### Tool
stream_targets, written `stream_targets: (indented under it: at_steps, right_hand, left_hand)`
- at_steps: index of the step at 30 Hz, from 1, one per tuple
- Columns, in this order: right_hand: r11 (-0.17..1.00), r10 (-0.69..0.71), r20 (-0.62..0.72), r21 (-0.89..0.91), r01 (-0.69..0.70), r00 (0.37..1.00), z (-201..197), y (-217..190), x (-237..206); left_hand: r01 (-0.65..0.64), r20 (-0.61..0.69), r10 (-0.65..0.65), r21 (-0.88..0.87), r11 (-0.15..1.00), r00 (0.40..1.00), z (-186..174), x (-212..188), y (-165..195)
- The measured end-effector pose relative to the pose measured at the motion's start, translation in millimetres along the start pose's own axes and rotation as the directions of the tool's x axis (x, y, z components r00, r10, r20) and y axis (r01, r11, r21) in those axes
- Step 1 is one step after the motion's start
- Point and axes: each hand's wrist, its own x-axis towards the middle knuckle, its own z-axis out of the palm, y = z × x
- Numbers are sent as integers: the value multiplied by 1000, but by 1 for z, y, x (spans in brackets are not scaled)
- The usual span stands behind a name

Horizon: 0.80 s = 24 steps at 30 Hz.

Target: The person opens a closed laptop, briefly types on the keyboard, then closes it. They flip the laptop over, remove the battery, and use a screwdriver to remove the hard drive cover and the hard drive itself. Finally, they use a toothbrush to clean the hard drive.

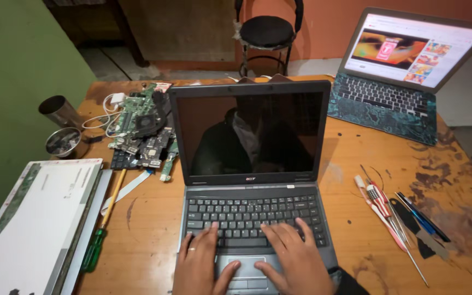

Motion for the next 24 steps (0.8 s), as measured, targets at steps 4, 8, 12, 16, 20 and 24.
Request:
stream_targets:
  at_steps: [4, 8, 12, 16, 20, 24]
  right_hand:
    - [995, 68, 35, -70, -65, 997, 22, -6, -12]
    - [993, 16, -62, -116, -23, 998, 29, -16, -12]
    - [999, 33, -38, -14, -33, 999, 18, -20, 0]
    - [992, 50, -15, 119, -48, 999, 11, -22, 12]
    - [995, 4, -56, 100, 1, 998, 10, -24, 1]
    - [996, 11, 18, 85, -12, 1000, 22, -20, -12]
  left_hand:
    - [-164, 51, 156, 207, 965, 986, 17, 2, 10]
    - [-115, 77, 105, 125, 986, 991, 7, -2, 10]
    - [-64, 100, 54, 99, 993, 994, -1, 3, 21]
    - [-46, 24, 45, 32, 998, 999, -4, 11, 26]
    - [-70, -17, 70, 19, 997, 997, -9, 10, 28]
    - [-79, -3, 79, 27, 997, 997, -9, 9, 26]
